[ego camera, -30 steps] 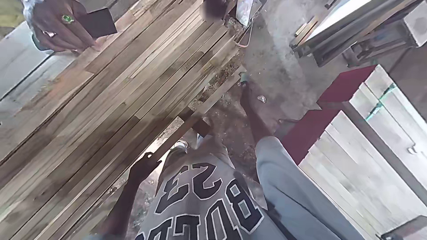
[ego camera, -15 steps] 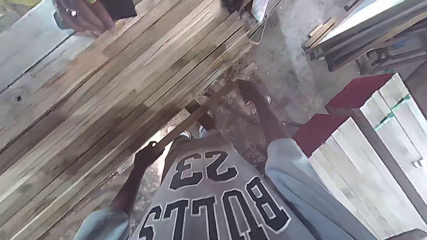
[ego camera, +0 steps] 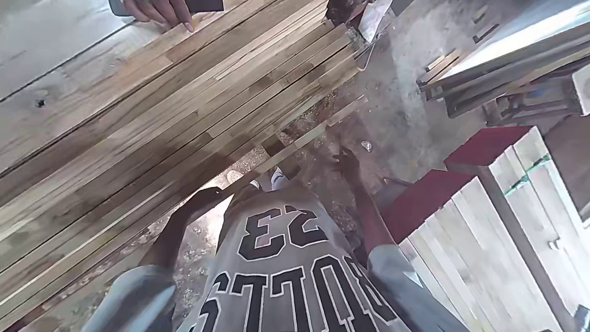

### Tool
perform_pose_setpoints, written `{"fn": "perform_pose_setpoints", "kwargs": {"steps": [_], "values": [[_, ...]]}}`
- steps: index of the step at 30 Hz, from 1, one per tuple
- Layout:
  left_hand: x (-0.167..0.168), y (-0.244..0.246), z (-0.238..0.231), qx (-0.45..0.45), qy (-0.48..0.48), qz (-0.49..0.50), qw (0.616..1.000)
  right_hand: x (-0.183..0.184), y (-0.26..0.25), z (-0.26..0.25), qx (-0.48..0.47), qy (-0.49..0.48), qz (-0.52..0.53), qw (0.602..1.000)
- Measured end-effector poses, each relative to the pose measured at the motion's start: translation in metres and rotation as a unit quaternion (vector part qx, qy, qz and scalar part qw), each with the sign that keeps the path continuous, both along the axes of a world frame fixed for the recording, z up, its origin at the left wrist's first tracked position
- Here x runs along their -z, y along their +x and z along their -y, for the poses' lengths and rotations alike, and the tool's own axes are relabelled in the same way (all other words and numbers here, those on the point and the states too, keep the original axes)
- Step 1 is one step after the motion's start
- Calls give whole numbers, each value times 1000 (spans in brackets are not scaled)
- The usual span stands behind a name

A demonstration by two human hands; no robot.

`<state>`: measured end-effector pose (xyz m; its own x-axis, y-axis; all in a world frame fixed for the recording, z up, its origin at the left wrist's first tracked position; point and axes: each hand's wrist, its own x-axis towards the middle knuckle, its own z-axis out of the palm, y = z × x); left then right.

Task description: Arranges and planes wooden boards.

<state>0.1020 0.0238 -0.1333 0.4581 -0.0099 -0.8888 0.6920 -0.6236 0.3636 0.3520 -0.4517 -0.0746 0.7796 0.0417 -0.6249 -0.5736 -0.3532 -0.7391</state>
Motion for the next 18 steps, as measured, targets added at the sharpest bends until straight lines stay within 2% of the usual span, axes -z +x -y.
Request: {"fn": "perform_pose_setpoints", "kwargs": {"steps": [2,4,7,8,11,12,14,16,18], "values": [[-13,-2,1,-6,-17,46,999,13,8,-8,-79,-119,81,986],[-7,-8,0,21,-12,58,998,16,21,-17,-183,-253,146,939],[4,-12,8,113,78,26,990,25,34,-29,-251,-364,129,888],[1,-12,12,123,107,15,987,15,35,-31,-275,-377,101,879],[-5,-13,24,125,171,24,977,-48,48,-29,-361,-408,28,838],[-7,-14,27,130,183,30,974,-58,54,-27,-367,-401,21,839],[-13,-13,34,139,203,34,969,-62,67,-31,-331,-395,43,856],[-17,-15,41,134,219,36,966,-49,71,-49,-288,-379,80,876],[-17,-17,43,136,236,41,961,-45,48,-79,-303,-349,44,886]]}}
